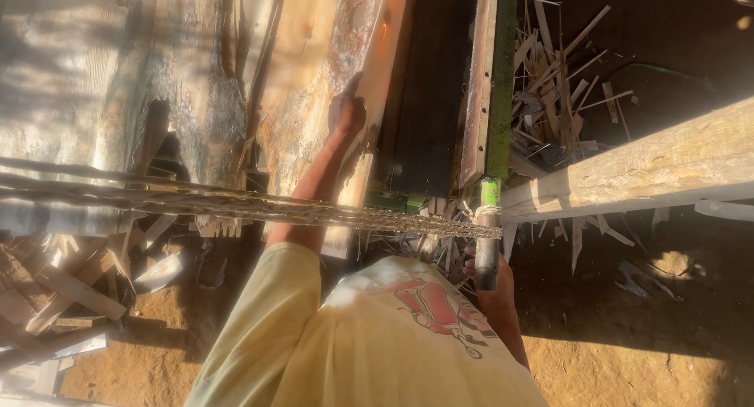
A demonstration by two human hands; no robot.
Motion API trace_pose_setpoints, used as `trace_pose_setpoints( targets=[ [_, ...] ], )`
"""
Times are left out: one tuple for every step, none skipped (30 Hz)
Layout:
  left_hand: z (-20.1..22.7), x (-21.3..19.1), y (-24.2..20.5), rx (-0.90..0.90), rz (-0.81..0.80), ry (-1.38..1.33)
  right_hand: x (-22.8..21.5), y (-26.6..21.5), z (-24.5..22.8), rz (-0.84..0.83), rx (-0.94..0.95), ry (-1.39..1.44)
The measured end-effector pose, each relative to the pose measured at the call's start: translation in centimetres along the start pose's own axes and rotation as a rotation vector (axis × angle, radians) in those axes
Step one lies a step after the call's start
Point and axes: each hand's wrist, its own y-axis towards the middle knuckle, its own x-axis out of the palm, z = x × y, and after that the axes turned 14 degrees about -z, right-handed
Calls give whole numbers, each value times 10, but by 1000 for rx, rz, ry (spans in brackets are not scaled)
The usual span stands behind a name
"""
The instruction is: Feeding wood planks into a woodworking machine, likely a planer or jointer.
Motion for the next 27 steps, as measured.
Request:
trace_pose_setpoints(
  targets=[
    [11, -6, -3, -88, -34, 7, -3, 5, 4, 27, 25, 116],
    [22, -11, -5, -175, -70, 14, -6, 10, 8, 55, 48, 234],
    [-1, 4, 2, -175, -67, 12, -6, 10, 9, 53, 48, 230],
    [-24, 18, 10, -81, -13, -12, -6, 10, 9, 74, 68, 239],
    [-48, 33, 18, 13, 40, -37, -5, 10, 10, 95, 89, 248],
    [-80, 54, 31, 13, 43, -38, -4, 9, 10, 94, 88, 246],
    [-112, 76, 44, 209, 127, -66, -4, 8, 10, 89, 83, 249],
    [-145, 96, 56, 407, 204, -94, -3, 7, 10, 84, 79, 253],
    [-142, 95, 53, 406, 208, -95, -3, 8, 14, 81, 80, 250],
    [-138, 96, 51, 310, 127, -219, -5, 8, 18, 75, 78, 276],
    [-134, 97, 48, 217, 39, -345, -8, 8, 21, 69, 77, 302],
    [-121, 94, 43, 218, 40, -350, -8, 9, 23, 70, 76, 297],
    [-107, 91, 37, 147, -54, -229, -8, 10, 25, 69, 76, 332],
    [-94, 88, 32, 77, -149, -108, -9, 11, 28, 70, 76, 368],
    [-53, 73, 18, 79, -149, -113, -11, 14, 31, 72, 75, 364],
    [-13, 58, 2, 20, -315, 20, -12, 16, 34, 72, 86, 377],
    [26, 43, -14, -38, -481, 153, -14, 18, 38, 72, 97, 389],
    [52, 27, -33, -41, -480, 148, -13, 19, 39, 72, 101, 384],
    [78, 12, -53, -102, -518, 196, -13, 20, 40, 61, 99, 380],
    [105, -5, -71, -163, -552, 245, -13, 23, 40, 47, 96, 376],
    [68, 16, -79, -165, -549, 240, -13, 27, 36, 45, 98, 370],
    [31, 36, -87, -145, -383, 233, -12, 30, 34, 46, 87, 401],
    [-5, 56, -96, -123, -218, 226, -11, 34, 32, 47, 76, 431],
    [-15, 44, -115, -124, -224, 224, -10, 35, 33, 52, 79, 431],
    [-25, 32, -135, -291, -161, 273, -9, 35, 35, 79, 97, 392],
    [-35, 22, -153, -454, -96, 319, -10, 36, 35, 105, 113, 350],
    [-71, 35, -179, -453, -101, 316, -10, 40, 37, 111, 114, 347]
  ],
)
